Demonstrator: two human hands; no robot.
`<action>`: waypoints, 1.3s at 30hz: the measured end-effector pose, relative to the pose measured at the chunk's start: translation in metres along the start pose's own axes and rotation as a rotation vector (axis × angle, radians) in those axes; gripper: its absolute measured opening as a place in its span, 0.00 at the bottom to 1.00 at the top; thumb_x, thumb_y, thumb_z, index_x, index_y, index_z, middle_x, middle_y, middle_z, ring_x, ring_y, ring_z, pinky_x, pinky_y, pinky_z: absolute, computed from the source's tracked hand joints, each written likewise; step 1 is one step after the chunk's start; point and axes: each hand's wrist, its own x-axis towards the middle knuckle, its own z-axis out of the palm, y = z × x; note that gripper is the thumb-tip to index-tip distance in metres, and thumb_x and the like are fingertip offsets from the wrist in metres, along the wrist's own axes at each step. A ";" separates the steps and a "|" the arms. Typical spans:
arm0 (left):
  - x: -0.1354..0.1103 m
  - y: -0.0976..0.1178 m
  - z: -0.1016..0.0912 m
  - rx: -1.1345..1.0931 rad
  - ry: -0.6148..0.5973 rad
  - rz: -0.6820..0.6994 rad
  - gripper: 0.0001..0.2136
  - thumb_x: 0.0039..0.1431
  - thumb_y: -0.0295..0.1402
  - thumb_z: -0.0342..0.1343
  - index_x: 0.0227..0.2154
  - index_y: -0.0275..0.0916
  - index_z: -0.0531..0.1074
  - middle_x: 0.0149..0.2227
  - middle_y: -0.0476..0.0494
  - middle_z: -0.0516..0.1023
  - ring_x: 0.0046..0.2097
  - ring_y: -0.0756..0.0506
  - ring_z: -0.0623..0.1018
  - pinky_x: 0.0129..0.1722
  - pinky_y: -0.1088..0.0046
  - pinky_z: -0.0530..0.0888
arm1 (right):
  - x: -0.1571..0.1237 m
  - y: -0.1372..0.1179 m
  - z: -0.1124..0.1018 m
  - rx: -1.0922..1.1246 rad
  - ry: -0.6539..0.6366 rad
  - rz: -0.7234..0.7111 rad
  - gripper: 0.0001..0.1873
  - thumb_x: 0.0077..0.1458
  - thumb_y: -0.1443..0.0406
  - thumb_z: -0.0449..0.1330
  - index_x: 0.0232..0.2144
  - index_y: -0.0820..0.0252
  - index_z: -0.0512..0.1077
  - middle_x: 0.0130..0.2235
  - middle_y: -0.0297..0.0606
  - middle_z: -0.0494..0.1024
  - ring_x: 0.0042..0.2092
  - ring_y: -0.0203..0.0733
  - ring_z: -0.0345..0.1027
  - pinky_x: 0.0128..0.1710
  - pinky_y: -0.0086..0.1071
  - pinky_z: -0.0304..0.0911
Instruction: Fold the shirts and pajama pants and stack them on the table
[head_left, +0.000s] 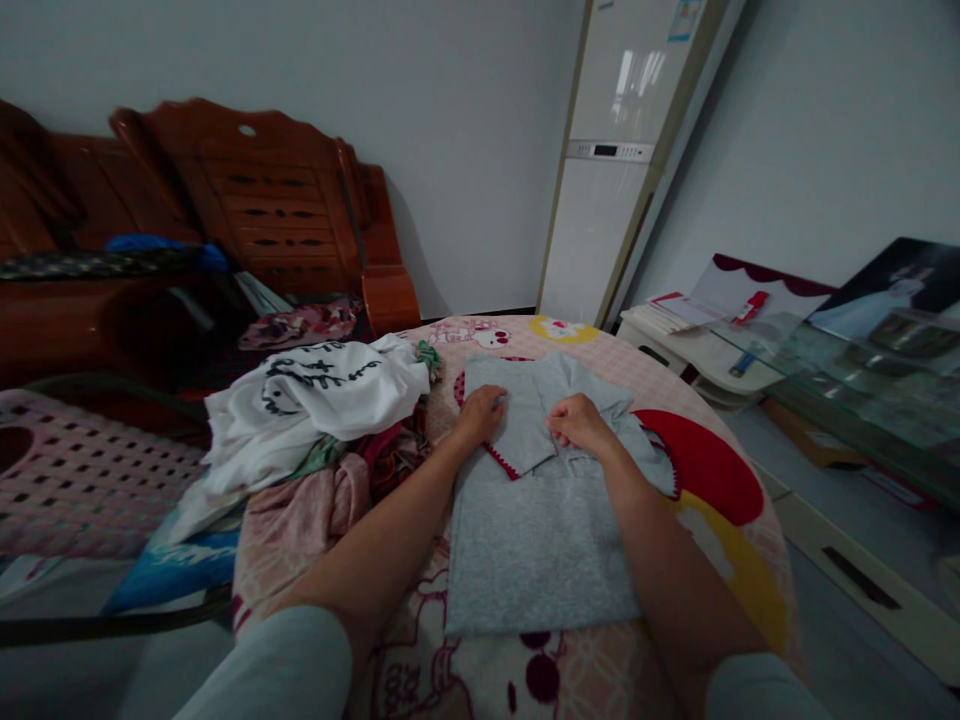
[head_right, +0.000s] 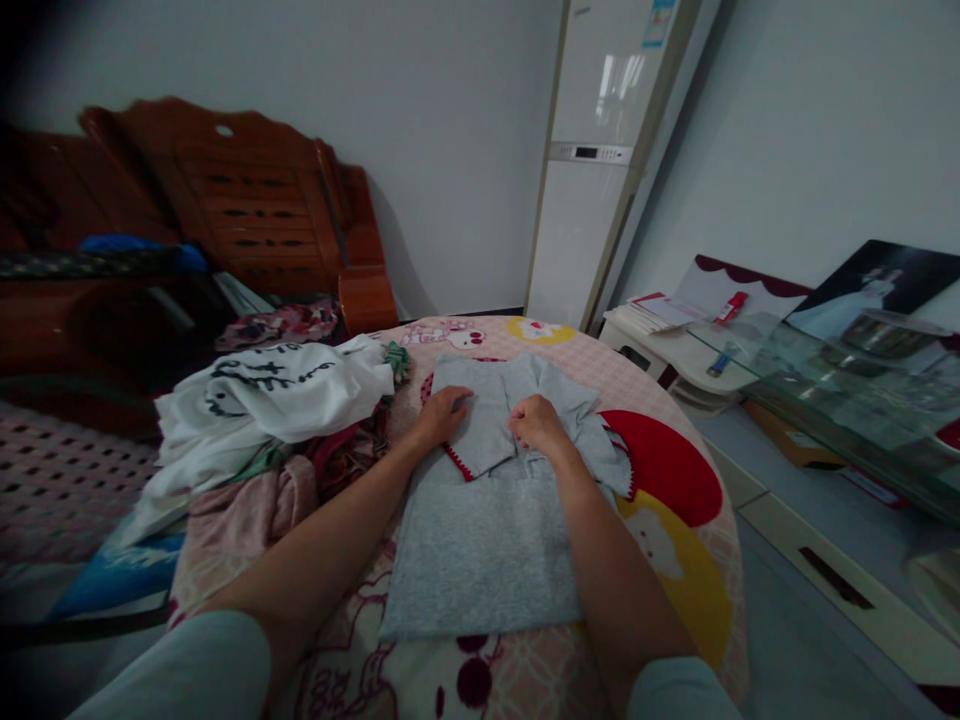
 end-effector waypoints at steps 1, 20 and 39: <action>0.001 -0.004 -0.001 0.006 -0.004 -0.019 0.17 0.60 0.26 0.51 0.51 0.39 0.72 0.53 0.40 0.76 0.56 0.42 0.74 0.59 0.62 0.70 | 0.001 0.001 0.003 -0.025 -0.028 -0.004 0.05 0.49 0.70 0.61 0.23 0.64 0.73 0.18 0.31 0.72 0.19 0.32 0.65 0.17 0.22 0.56; 0.093 0.051 0.014 0.105 -0.059 -0.232 0.12 0.63 0.33 0.50 0.44 0.39 0.76 0.47 0.36 0.80 0.52 0.40 0.76 0.50 0.64 0.70 | 0.003 0.002 0.006 -0.011 -0.110 0.009 0.08 0.47 0.69 0.66 0.21 0.62 0.70 0.16 0.27 0.68 0.16 0.31 0.62 0.17 0.23 0.55; 0.050 0.028 0.035 0.214 -0.298 0.243 0.22 0.69 0.37 0.44 0.63 0.39 0.62 0.67 0.37 0.60 0.68 0.40 0.59 0.65 0.57 0.59 | -0.001 -0.003 0.007 -0.296 -0.221 -0.091 0.08 0.43 0.65 0.70 0.25 0.62 0.74 0.15 0.25 0.67 0.17 0.30 0.60 0.21 0.24 0.55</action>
